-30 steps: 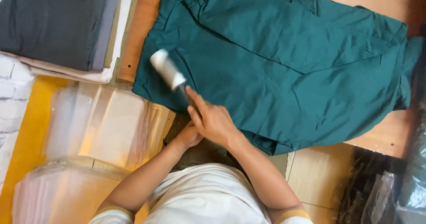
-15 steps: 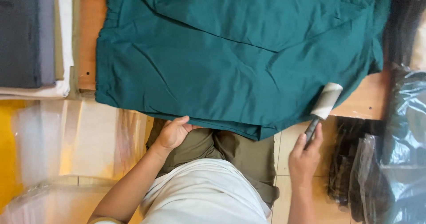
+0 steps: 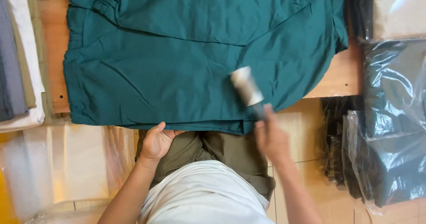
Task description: The person folds a pair of dark green trousers on a wooden table, using a lint roller to smooth the fabric during the process. After folding, the person places the trousers into a clear plastic bag and sets it aside.
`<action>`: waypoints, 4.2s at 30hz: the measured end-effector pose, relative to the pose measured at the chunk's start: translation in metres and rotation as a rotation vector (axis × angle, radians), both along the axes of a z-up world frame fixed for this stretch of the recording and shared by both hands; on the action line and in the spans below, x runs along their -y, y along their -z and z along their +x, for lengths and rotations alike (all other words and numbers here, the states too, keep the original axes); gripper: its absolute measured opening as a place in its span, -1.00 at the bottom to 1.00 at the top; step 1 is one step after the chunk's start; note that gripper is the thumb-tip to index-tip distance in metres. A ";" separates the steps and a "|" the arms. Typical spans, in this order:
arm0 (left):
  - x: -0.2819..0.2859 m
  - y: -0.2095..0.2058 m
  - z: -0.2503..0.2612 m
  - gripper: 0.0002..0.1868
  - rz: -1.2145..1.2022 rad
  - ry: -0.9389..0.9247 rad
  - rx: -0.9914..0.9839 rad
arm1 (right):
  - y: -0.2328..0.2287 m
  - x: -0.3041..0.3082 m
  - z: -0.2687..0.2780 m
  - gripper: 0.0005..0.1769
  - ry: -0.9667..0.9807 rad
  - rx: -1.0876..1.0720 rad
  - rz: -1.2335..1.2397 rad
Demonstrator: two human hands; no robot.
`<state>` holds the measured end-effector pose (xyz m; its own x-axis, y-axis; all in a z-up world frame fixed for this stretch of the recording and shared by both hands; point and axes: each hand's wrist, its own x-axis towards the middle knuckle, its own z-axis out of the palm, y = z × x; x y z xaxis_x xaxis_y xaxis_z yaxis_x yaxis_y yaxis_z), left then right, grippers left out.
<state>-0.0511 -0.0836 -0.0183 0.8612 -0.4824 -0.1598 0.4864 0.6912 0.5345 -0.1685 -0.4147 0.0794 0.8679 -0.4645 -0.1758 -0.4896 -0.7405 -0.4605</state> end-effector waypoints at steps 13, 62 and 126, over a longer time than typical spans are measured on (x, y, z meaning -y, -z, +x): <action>0.001 -0.014 0.005 -0.48 -0.014 0.076 0.057 | 0.080 0.061 -0.059 -0.45 -0.367 0.290 -0.366; -0.005 0.034 -0.001 -0.49 -0.050 0.000 -0.111 | -0.044 -0.086 0.085 -0.44 -0.160 0.055 0.069; -0.073 -0.093 0.049 -0.74 0.603 -0.603 -0.289 | 0.111 0.047 -0.005 -0.60 0.602 0.566 0.478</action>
